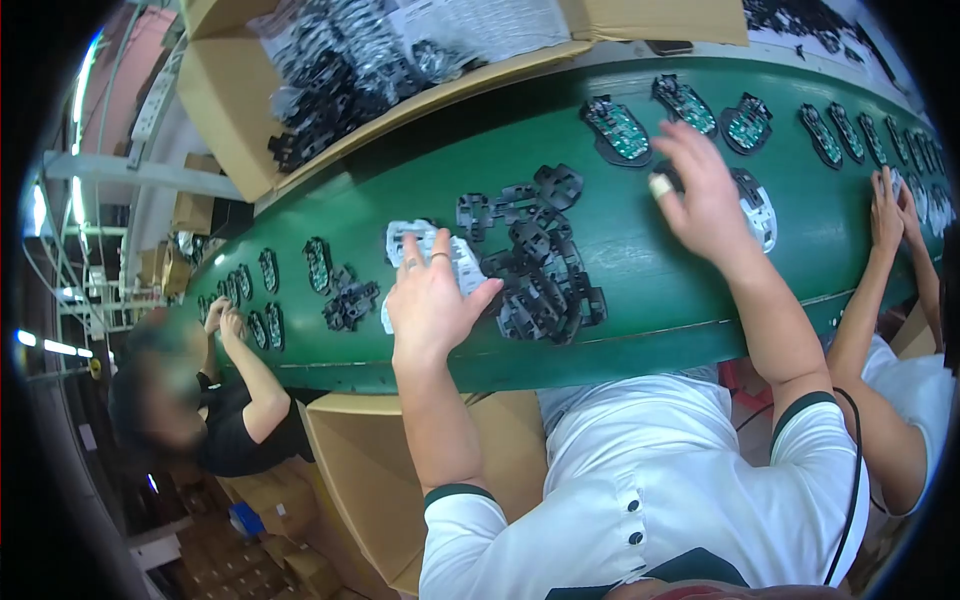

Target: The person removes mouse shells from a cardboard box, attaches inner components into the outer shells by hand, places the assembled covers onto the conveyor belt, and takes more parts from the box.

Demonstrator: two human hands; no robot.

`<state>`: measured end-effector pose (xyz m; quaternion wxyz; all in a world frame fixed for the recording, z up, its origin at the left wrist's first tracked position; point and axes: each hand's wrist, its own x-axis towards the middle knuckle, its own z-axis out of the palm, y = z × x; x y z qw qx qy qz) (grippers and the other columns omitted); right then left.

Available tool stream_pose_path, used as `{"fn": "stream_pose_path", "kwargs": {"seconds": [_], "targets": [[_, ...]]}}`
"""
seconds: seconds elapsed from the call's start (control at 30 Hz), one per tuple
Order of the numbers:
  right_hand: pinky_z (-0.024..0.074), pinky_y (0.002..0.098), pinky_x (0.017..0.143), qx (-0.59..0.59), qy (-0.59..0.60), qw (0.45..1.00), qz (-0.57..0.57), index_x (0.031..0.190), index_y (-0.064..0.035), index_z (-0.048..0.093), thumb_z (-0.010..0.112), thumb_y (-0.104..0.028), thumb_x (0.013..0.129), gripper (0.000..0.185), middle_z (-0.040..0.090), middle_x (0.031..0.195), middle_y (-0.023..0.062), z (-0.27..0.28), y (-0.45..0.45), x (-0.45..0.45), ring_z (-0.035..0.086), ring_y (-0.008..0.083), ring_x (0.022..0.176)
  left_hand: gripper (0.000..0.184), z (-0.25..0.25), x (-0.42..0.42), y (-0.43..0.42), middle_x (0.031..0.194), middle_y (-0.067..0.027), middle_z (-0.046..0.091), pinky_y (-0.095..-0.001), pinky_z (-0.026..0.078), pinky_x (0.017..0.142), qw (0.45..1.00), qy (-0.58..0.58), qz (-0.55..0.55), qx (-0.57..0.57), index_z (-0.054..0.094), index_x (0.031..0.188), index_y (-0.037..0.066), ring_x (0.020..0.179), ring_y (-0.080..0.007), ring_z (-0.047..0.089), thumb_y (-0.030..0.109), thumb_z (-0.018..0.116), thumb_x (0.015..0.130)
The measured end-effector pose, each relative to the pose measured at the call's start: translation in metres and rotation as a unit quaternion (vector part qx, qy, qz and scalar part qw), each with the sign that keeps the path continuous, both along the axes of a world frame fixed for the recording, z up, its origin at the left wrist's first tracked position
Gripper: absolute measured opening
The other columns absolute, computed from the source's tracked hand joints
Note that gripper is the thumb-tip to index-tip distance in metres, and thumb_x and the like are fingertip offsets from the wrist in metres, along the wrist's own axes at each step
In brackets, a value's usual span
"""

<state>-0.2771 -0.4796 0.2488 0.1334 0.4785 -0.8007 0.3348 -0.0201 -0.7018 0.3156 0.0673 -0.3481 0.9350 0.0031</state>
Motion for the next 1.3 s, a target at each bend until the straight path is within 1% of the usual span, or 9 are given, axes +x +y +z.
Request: {"fn": "stream_pose_path", "kwargs": {"seconds": [0.2,0.37,0.5,0.63,0.73,0.87,1.07,1.13,1.3], "targets": [[0.042,0.049,0.113,0.087,-0.084,0.974,0.194,0.133,-0.0047,0.058,0.071,-0.009,0.082,0.053,0.052,0.147,0.0197,-0.016,-0.027,0.051,0.048,0.0421,0.137,0.079,-0.005,-0.006,-0.007,0.137,-0.0328,0.059,-0.0464,0.05,0.103,0.994,0.042,0.05,0.084,0.056,0.138,-0.006,0.117,-0.0431,0.065,0.037,0.076,0.075],[0.0458,0.0482,0.109,0.16,-0.051,0.978,0.123,0.138,-0.0102,0.058,0.068,-0.011,0.084,0.056,0.051,0.147,0.0226,-0.01,-0.062,0.051,0.053,0.0407,0.129,0.083,-0.014,-0.001,-0.012,0.141,-0.0379,0.053,-0.0551,0.036,0.114,0.988,0.136,0.044,-0.06,0.062,0.126,-0.009,0.132,-0.0459,0.053,0.051,0.082,0.073],[0.0482,0.0481,0.105,0.178,-0.051,0.974,0.133,0.136,-0.015,0.063,0.066,-0.015,0.086,0.05,0.055,0.142,0.0226,-0.012,-0.086,0.036,0.055,0.0402,0.123,0.08,-0.007,-0.004,-0.008,0.138,-0.0358,0.056,-0.0477,0.044,0.11,0.954,0.289,0.029,-0.08,0.057,0.133,-0.01,0.128,-0.0396,0.058,0.042,0.083,0.08],[0.0483,0.0482,0.104,0.155,-0.038,0.978,0.131,0.135,-0.0108,0.061,0.062,-0.008,0.083,0.051,0.058,0.138,0.0222,-0.013,-0.081,0.036,0.057,0.0412,0.118,0.081,-0.002,-0.006,-0.004,0.132,-0.0255,0.061,-0.0378,0.052,0.098,0.791,0.527,0.078,0.301,0.039,0.148,-0.007,0.119,-0.0264,0.063,0.019,0.082,0.085],[0.0458,0.048,0.108,0.145,-0.074,0.973,0.165,0.134,-0.0049,0.058,0.058,0.002,0.079,0.056,0.056,0.142,0.0231,0.0,-0.057,0.037,0.055,0.043,0.125,0.082,-0.016,-0.009,-0.004,0.134,-0.0202,0.058,-0.0387,0.051,0.102,0.614,0.652,-0.003,0.445,0.029,0.153,-0.005,0.12,-0.0245,0.061,0.01,0.077,0.089],[0.04,0.0478,0.117,0.177,-0.074,0.953,0.234,0.134,-0.005,0.061,0.056,0.009,0.076,0.06,0.049,0.153,0.0209,-0.01,-0.024,0.029,0.043,0.0425,0.144,0.082,-0.021,-0.013,-0.001,0.138,-0.0186,0.053,-0.0417,0.047,0.108,0.538,0.654,-0.055,0.53,0.024,0.157,-0.001,0.128,-0.0249,0.055,0.005,0.072,0.09],[0.0389,0.051,0.117,0.113,-0.046,0.978,0.168,0.131,-0.0068,0.065,0.06,0.001,0.078,0.054,0.048,0.151,0.0245,-0.003,-0.015,0.042,0.043,0.0441,0.142,0.083,-0.028,-0.019,0.014,0.146,-0.0241,0.049,-0.0468,0.042,0.114,0.508,0.601,-0.075,0.612,0.016,0.162,0.003,0.133,-0.0306,0.054,0.007,0.065,0.094],[0.0398,0.0518,0.115,0.118,-0.054,0.98,0.148,0.124,-0.007,0.065,0.073,-0.012,0.079,0.046,0.05,0.147,0.0257,-0.003,-0.018,0.048,0.046,0.0442,0.137,0.08,-0.033,-0.021,0.02,0.147,-0.0269,0.049,-0.0514,0.043,0.114,0.523,0.576,-0.065,0.625,0.017,0.161,0.004,0.133,-0.036,0.056,0.011,0.062,0.096],[0.0435,0.0514,0.109,0.158,-0.093,0.976,0.116,0.12,-0.0084,0.064,0.081,-0.023,0.08,0.045,0.05,0.145,0.0239,-0.012,-0.016,0.048,0.049,0.0445,0.132,0.075,-0.043,-0.025,0.024,0.137,-0.0223,0.06,-0.0432,0.053,0.103,0.594,0.499,-0.086,0.625,0.038,0.148,-0.001,0.122,-0.0285,0.064,0.044,0.069,0.098]]}}
